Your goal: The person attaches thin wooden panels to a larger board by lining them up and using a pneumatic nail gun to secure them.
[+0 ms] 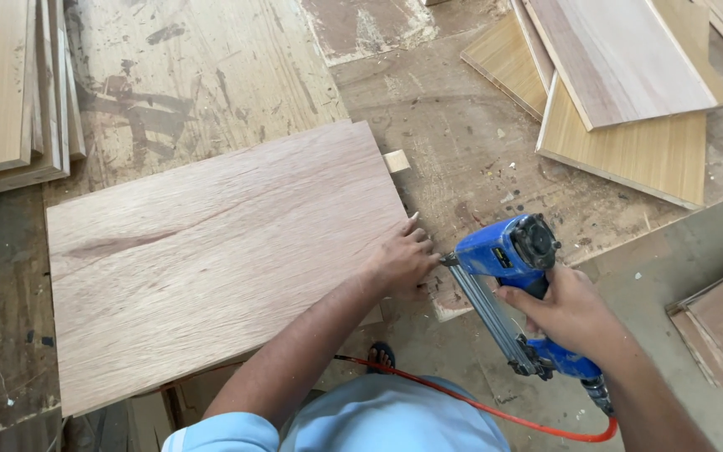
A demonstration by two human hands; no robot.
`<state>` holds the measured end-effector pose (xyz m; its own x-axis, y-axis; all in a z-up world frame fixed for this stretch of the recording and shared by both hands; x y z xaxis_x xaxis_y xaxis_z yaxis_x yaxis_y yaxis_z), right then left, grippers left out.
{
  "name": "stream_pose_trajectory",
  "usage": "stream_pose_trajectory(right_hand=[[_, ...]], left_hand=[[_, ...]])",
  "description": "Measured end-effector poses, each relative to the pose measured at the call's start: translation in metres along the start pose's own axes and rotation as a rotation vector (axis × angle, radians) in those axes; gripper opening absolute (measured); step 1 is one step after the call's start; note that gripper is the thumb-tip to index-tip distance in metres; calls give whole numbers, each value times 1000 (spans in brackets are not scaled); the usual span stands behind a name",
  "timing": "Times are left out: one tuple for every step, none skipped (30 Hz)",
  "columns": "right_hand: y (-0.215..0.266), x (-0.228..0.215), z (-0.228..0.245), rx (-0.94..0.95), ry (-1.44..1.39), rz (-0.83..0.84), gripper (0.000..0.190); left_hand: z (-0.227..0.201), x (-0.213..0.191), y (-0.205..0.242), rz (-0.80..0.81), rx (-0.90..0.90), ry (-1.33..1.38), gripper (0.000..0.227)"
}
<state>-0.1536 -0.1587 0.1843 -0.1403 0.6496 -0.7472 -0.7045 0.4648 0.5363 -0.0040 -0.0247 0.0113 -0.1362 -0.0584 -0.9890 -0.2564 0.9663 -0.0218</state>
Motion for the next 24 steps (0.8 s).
stream_pose_trajectory(right_hand=[[-3,0,-2,10,-55,-15,35],[-6,1,-3,18,-113,-29,33],[-12,-1,-6,14,-110,-29,33],[-17,-3,-9,22,-176,-39,35],[-22,-5,-14,30,-242,-49,39],[-32,-6,-18,27,-243,-49,39],[-43,-8,-22,26,-328,-93,41],[-52,-9,-27,28,-415,-135,43],[-68,-6,-35,29,-417,-133,43],[-85,-6,-41,-72,-518,-208,42],[-101,-6,-48,-173,-618,-283,45],[-125,1,-62,-174,-621,-285,45],[-150,8,-77,-175,-739,-315,42],[-175,15,-92,-175,-855,-341,39],[-192,22,-101,-177,-856,-341,39],[-212,29,-109,-156,-939,-332,36],[-232,36,-116,-134,-1022,-322,34],[-235,39,-119,-139,-1022,-315,34],[-238,42,-122,-133,-1040,-326,34],[-242,44,-124,-127,-1058,-338,34],[-229,37,-115,-131,-1058,-332,34],[-216,32,-108,-57,-1018,-255,28],[-203,27,-100,15,-976,-177,23],[-205,24,-101,14,-972,-165,23]], left_hand=[[-1,3,-2,-1,16,-49,50],[-1,5,-2,1,31,-99,47],[1,7,-3,-2,27,-100,47],[1,9,-4,7,47,-72,50],[1,12,-4,16,66,-43,53],[1,12,-5,16,65,-45,53],[1,13,-5,38,61,-50,54],[-1,14,-5,62,58,-52,54],[0,30,-5,65,58,-53,54],[1,42,-6,-129,59,-53,47],[2,54,-6,-322,61,-52,40],[-3,49,1,-321,64,-56,40],[-7,43,8,-353,8,-52,36],[-12,38,15,-384,-51,-48,32],[-22,15,32,-384,-52,-50,32],[-29,-6,48,-252,-171,18,43],[-36,-27,65,-119,-289,87,58],[-34,-19,87,-119,-296,84,58],[-32,-12,109,-210,-347,130,57],[-29,-5,131,-301,-398,176,56],[-25,1,164,-302,-404,173,56],[-21,4,202,-538,-565,174,37],[-17,7,241,-776,-724,169,22],[-15,-12,268,-773,-736,166,22]])
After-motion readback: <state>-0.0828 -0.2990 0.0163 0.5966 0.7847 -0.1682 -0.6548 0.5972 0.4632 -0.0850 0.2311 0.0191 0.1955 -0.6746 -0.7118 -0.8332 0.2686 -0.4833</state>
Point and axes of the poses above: each hand's wrist, its own y-axis away from the middle knuckle, its own x-axis out of the palm, z = x × y, the point moved 2 cm from there along -y, towards the middle knuckle, and after that the axes turned 7 degrees about -x, right-handed, at the moved point
